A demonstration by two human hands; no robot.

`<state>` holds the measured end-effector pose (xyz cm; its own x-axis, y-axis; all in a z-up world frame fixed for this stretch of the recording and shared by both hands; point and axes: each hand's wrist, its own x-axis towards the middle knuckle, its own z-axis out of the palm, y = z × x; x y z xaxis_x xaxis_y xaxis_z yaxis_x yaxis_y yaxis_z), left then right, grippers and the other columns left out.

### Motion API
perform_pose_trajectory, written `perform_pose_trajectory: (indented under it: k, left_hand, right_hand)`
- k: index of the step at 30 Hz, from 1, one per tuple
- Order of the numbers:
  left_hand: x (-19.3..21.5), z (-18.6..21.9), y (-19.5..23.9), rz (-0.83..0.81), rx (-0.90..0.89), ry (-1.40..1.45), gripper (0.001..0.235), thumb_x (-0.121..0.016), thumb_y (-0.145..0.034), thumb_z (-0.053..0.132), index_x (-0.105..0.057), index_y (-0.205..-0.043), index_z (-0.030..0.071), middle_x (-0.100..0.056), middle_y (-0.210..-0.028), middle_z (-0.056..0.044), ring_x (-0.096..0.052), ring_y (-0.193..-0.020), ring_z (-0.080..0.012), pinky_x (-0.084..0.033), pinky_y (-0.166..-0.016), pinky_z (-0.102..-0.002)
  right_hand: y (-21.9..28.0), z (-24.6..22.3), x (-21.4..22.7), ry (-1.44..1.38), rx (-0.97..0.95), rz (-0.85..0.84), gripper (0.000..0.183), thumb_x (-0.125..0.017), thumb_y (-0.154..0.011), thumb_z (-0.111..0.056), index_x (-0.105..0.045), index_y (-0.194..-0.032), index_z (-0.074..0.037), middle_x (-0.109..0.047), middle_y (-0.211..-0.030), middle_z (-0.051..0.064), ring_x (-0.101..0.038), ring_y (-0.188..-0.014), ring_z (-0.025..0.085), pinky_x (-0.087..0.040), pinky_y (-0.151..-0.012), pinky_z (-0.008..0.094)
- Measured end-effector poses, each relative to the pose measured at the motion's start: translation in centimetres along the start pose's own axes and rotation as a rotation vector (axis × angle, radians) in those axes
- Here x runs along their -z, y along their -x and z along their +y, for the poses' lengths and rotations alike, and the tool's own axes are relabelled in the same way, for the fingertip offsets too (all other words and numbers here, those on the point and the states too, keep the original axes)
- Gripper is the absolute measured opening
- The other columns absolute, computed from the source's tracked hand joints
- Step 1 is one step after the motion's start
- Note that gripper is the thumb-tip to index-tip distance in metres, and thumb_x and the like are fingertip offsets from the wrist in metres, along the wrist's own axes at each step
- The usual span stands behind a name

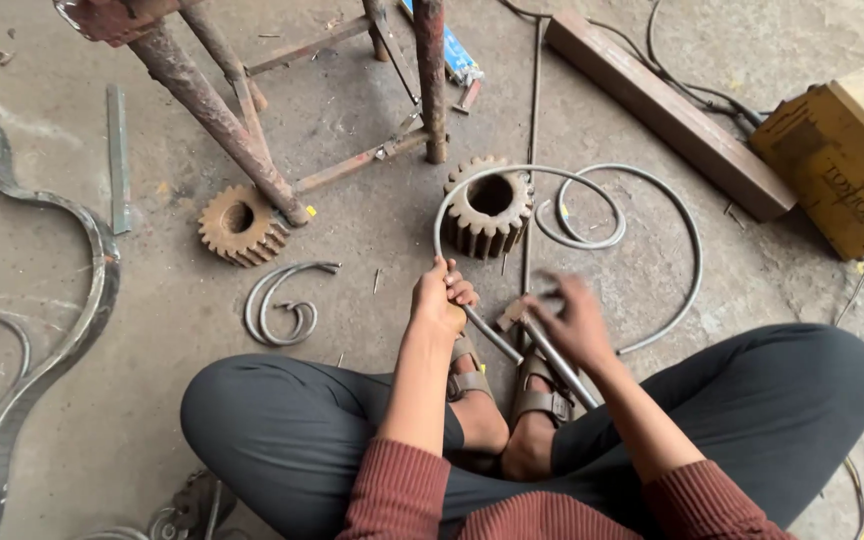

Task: The person bends a metal rod into a spiral shape using a large gear as a jig and striking the rod with a hammer.

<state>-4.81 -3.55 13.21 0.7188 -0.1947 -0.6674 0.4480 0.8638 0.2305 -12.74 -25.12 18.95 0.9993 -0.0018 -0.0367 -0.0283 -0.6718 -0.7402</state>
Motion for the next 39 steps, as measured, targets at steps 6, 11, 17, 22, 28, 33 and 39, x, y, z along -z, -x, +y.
perform_pose_trajectory:
  k: [6, 11, 17, 22, 28, 33, 39]
  left_hand:
    - [-2.8, 0.0, 3.7, -0.273, 0.011, 0.260, 0.013, -0.046, -0.109, 0.013, -0.055, -0.106, 0.003, -0.052, -0.077, -0.005, -0.050, -0.066, -0.0192, -0.048, -0.066, -0.034]
    - [-7.3, -0.9, 7.6, -0.354, -0.080, 0.283, 0.032, -0.044, -0.100, 0.000, -0.056, -0.129, -0.006, -0.071, -0.113, -0.018, -0.069, -0.105, -0.0277, -0.060, -0.090, -0.040]
    - [-6.6, -2.7, 9.1, -0.423, -0.150, -0.041, 0.023, -0.065, -0.099, 0.008, -0.068, -0.121, 0.003, -0.073, -0.118, -0.011, -0.072, -0.103, -0.0230, -0.063, -0.088, -0.034]
    - [-6.8, -3.9, 8.0, -0.412, -0.234, -0.001, 0.016, -0.073, -0.096, 0.010, -0.073, -0.111, 0.003, -0.075, -0.111, -0.011, -0.074, -0.096, -0.0194, -0.063, -0.083, -0.030]
    - [-7.3, -3.2, 8.4, -0.417, -0.297, 0.015, 0.022, -0.071, -0.094, 0.008, -0.073, -0.116, 0.004, -0.075, -0.108, -0.008, -0.074, -0.095, -0.0159, -0.063, -0.084, -0.028]
    - [-7.5, -2.8, 9.2, -0.438, -0.328, -0.023, 0.024, -0.071, -0.096, 0.005, -0.072, -0.120, 0.002, -0.075, -0.105, -0.008, -0.074, -0.089, -0.0147, -0.063, -0.080, -0.026]
    - [-7.6, -2.9, 9.6, -0.421, -0.332, -0.059, 0.026, -0.072, -0.096, 0.006, -0.070, -0.121, 0.001, -0.075, -0.102, -0.009, -0.074, -0.085, -0.0152, -0.063, -0.079, -0.026]
  right_hand:
    - [-10.0, 5.6, 5.0, 0.674, 0.080, 0.333, 0.074, -0.084, -0.073, -0.025, -0.056, -0.141, -0.018, -0.033, -0.144, 0.030, -0.050, -0.120, 0.052, -0.051, -0.086, 0.059]
    - [-16.8, 14.5, 2.9, 0.481, 0.153, 0.151, 0.033, -0.070, -0.085, -0.004, -0.076, -0.115, -0.015, -0.068, -0.108, 0.020, -0.069, -0.096, 0.040, -0.057, -0.082, 0.048]
    - [-19.1, 14.0, 4.3, 0.086, 0.302, 0.473, 0.020, -0.077, -0.082, 0.005, -0.076, -0.098, -0.008, -0.073, -0.109, 0.016, -0.073, -0.092, 0.033, -0.059, -0.078, 0.043]
    - [-18.5, 10.4, 4.6, 0.124, 0.345, 0.726, 0.027, -0.092, -0.075, -0.003, -0.077, -0.097, -0.004, -0.059, -0.124, 0.026, -0.064, -0.109, 0.039, -0.058, -0.084, 0.044]
    - [-17.4, 9.4, 6.2, 0.147, -0.067, 0.676, 0.049, -0.104, -0.069, -0.014, -0.076, -0.107, 0.000, -0.060, -0.114, 0.023, -0.065, -0.101, 0.035, -0.058, -0.080, 0.043]
    - [-18.2, 10.8, 7.0, -0.146, -0.002, 0.662, 0.031, -0.086, -0.080, 0.002, -0.075, -0.108, -0.001, -0.066, -0.116, 0.015, -0.075, -0.105, 0.023, -0.060, -0.092, 0.030]
    - [-17.9, 11.0, 6.6, -0.169, -0.050, 0.671, 0.028, -0.078, -0.080, 0.008, -0.077, -0.106, -0.002, -0.065, -0.121, 0.015, -0.073, -0.107, 0.022, -0.057, -0.092, 0.029]
